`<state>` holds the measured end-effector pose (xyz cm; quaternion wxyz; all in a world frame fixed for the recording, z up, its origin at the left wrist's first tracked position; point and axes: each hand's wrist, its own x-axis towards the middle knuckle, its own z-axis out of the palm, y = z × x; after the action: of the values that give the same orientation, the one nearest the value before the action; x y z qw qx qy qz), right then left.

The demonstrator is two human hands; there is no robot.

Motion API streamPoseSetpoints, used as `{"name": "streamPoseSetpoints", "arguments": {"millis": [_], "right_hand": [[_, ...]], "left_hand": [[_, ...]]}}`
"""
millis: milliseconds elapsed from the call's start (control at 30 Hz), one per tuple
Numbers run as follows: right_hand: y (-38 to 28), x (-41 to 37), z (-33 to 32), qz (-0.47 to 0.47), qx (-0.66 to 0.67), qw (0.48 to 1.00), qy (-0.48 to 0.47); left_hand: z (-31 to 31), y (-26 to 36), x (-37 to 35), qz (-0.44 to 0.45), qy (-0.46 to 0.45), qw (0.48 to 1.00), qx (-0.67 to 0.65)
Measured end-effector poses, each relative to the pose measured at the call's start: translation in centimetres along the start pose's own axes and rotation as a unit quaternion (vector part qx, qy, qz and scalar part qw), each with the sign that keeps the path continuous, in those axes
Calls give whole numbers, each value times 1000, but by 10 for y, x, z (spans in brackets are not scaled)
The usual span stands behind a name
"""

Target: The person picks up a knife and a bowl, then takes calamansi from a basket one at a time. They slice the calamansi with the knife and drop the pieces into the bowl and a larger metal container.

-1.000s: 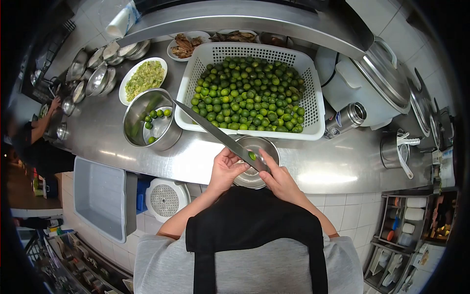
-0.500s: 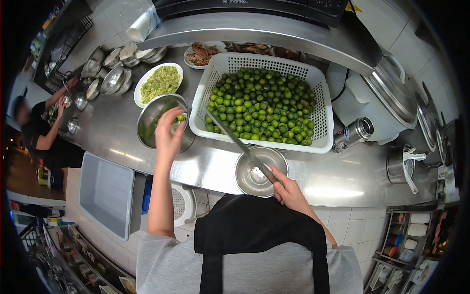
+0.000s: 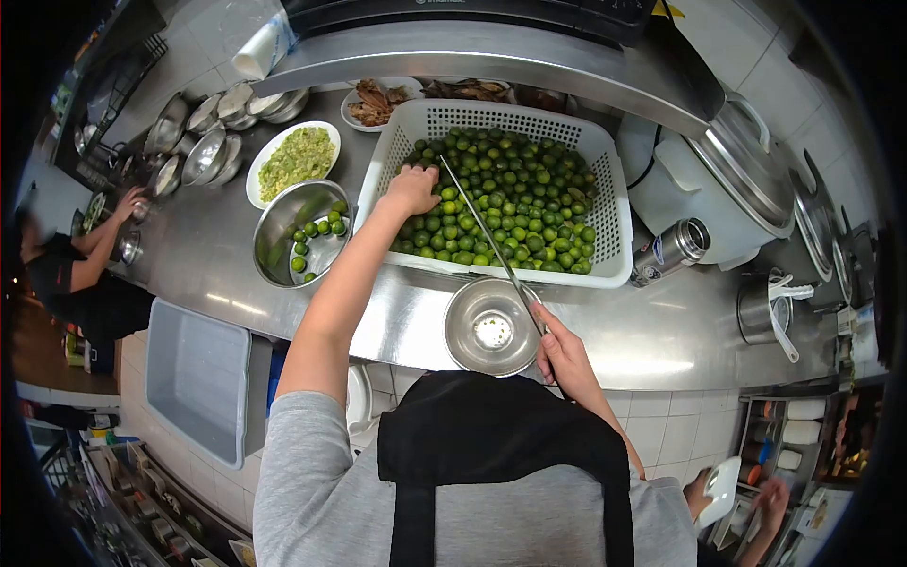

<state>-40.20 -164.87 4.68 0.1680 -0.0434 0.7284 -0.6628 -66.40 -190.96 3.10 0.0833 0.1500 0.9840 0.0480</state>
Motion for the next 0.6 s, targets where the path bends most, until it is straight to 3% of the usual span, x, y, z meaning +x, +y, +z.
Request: {"name": "streamPoseSetpoints", "arguments": {"millis": [133,233,433,533,567,600], "right_hand": [[2,3,1,5,3,1000,1],[1,6,3,0,-4,1000,4],[-4,11,5,0,-21,1000,-12],[-8,11,6,1,-26,1000,-16],[-8,10,6,-5,-18,1000,-19],[-8,11,5,-12,-10,1000,-22]], "left_hand": [[34,-13,11,4,27,1000,-3],[1,5,-10,12,13,1000,23],[8,-15,-10,67,49,995,-47],[7,-17,-14,76,51,984,-153],[3,-13,-20,39,57,938,-340],[-5,-7,-29,-1,62,856,-513]]}}
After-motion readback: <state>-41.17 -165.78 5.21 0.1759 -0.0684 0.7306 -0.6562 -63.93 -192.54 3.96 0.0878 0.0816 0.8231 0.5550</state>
